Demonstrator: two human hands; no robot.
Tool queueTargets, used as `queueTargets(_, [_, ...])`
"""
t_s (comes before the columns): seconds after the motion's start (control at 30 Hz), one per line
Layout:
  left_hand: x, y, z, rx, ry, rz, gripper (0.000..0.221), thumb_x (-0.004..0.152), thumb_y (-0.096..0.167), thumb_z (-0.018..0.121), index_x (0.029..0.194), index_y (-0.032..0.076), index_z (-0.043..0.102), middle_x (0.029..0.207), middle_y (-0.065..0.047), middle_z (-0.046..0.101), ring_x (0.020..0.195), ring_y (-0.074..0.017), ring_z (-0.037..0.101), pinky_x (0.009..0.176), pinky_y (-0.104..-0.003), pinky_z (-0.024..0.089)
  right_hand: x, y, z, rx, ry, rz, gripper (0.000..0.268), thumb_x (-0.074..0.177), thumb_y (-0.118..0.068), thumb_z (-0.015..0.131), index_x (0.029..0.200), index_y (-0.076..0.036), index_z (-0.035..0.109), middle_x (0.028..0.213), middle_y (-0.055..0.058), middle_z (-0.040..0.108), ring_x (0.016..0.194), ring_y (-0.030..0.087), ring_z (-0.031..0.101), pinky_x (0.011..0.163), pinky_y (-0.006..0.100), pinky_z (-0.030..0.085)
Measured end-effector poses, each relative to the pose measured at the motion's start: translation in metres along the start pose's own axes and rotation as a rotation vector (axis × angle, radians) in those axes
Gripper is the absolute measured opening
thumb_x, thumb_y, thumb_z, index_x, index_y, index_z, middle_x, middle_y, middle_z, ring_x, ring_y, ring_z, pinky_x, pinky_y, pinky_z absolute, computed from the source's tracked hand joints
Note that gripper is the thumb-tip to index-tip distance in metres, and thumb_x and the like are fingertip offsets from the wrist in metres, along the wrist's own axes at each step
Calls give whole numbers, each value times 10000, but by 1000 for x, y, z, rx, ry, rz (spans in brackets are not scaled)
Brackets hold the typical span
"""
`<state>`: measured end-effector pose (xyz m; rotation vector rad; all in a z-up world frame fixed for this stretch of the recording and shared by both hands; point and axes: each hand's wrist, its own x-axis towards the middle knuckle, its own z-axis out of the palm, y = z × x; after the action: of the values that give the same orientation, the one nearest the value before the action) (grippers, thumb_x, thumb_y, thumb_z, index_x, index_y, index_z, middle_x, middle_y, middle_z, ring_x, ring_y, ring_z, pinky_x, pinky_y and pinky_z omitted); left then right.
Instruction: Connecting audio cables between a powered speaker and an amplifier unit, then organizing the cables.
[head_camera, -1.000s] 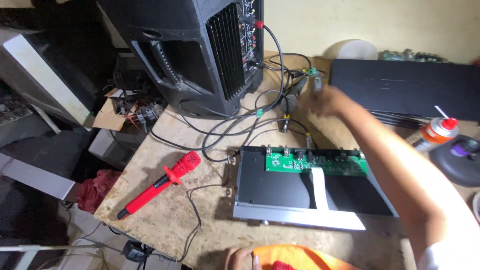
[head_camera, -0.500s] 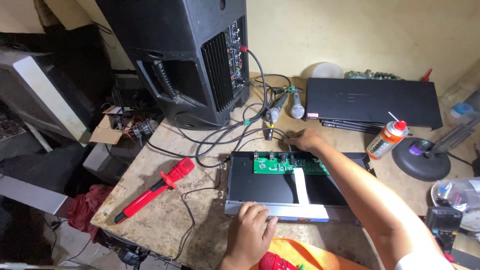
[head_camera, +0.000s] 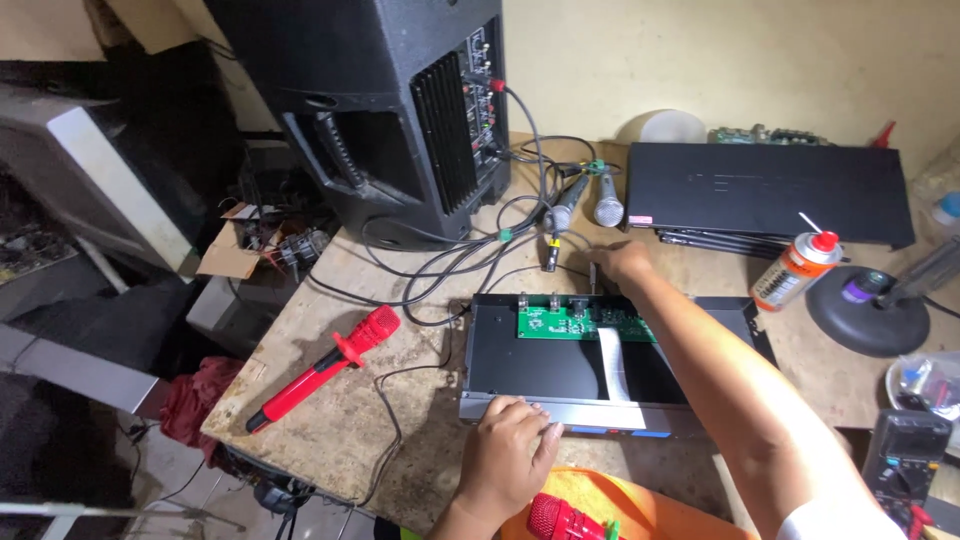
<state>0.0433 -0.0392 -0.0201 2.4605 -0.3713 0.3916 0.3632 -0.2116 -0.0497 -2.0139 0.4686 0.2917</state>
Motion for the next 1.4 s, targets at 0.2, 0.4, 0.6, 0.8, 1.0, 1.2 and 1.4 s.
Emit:
queueTargets(0.2, [-2,-4,1,-36,16,-18,381,1003,314,592,1028,-4,799,988,-133,767,981,-300,634,768,-441,552,-5,-29,-9,21,15,-163,401,944,-416,718,1235,-141,715,1074,93,762,809,232,713,669,347,552])
queueTargets(0.4, [6,1,-14,-87,209,-54,316,949,242,642,1172,38,732,1161,-121,732,1025,-258,723,853,-381,621,-118,-79,-52,-23,-151,-505,217,954,-292,774,1011,-132,638,890,52,723,554,146,455,428,325,327])
queueTargets(0.6, [62,-21,-53,309,473,201,520,1048,70,520,1544,2,381,1545,-217,452,1457,-453,430,1225,-555,401,-182,-63,-1,-437,-442,-1093,357,856,-213,706,1205,-185,778,1097,75,725,989,270,711,855,381,533])
queueTargets(0.8, [91,-87,-65,185,390,171,545,1073,136,464,1586,29,316,1299,-217,668,1149,-379,656,932,-453,540,-212,-100,15,5,-485,-860,251,761,-108,829,979,-156,715,823,-30,760,771,77,696,691,250,540])
queueTargets(1.0, [102,-127,-80,-31,811,-224,376,1031,147,553,1393,63,612,1343,-109,692,1175,-248,674,968,-352,546,-160,-164,-28,276,-290,-1002,163,1027,-180,577,1022,-87,711,958,81,770,762,148,740,698,259,648])
queueTargets(1.2, [81,-184,-78,-818,1056,-430,278,1120,200,380,1277,19,523,1020,-119,572,694,-162,534,630,-261,461,-38,-230,-22,139,-64,-606,206,978,-155,703,1167,-77,732,1018,62,777,783,141,727,670,251,654])
queueTargets(1.4, [66,-175,-108,-175,853,-331,373,1057,47,489,1419,-14,553,1304,-187,669,1150,-252,710,889,-317,562,50,-223,28,53,-184,-878,261,937,-149,757,1147,6,749,948,114,753,700,180,711,694,302,696])
